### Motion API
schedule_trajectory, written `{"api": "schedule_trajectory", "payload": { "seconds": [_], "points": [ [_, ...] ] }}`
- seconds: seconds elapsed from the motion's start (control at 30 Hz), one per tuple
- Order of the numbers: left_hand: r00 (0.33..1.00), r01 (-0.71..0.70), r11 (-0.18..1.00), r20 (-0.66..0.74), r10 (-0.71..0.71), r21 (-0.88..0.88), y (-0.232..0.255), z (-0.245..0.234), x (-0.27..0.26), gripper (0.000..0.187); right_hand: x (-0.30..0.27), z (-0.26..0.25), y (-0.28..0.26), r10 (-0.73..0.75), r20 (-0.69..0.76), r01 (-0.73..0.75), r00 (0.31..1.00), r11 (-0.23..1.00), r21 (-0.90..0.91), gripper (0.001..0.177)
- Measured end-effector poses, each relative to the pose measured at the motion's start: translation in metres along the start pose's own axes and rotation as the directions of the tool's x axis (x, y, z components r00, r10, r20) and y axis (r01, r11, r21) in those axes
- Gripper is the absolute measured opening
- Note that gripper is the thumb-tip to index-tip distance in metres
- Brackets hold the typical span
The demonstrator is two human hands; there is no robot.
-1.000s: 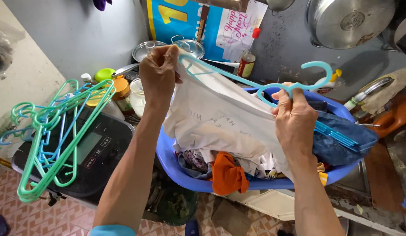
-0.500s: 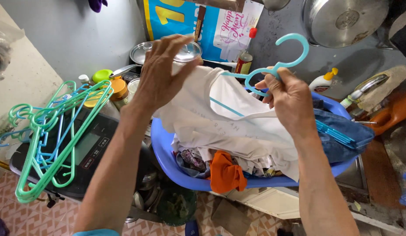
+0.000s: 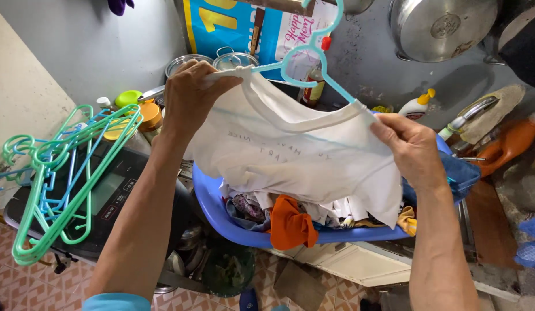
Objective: Hanging laundry on hangers and placing them on a rod
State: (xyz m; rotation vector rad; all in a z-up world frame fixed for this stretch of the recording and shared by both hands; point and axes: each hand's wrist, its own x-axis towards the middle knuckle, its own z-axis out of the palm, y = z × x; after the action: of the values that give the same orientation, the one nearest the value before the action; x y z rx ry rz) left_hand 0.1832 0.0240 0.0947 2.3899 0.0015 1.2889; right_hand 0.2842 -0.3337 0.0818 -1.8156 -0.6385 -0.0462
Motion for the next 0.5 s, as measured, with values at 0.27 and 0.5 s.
{"api": "schedule_trajectory", "payload": {
  "seconds": [0.27, 0.5],
  "points": [
    [0.965, 0.087, 0.983, -0.257, -0.043, 0.161, 0.007, -0.009, 0.001, 0.052, 0.004, -0.007, -0.004, 0.099, -0.016, -0.095, 0.995, 0.984, 0.153, 0.021],
    [0.848, 0.137, 0.895, -0.417, -0.328, -0.425, 0.013, -0.017, -0.027, 0.058, 0.004, 0.012, 0.011, -0.008, -0.095, 0.033, 0.995, 0.966, 0.256, 0.028]
  ]
}}
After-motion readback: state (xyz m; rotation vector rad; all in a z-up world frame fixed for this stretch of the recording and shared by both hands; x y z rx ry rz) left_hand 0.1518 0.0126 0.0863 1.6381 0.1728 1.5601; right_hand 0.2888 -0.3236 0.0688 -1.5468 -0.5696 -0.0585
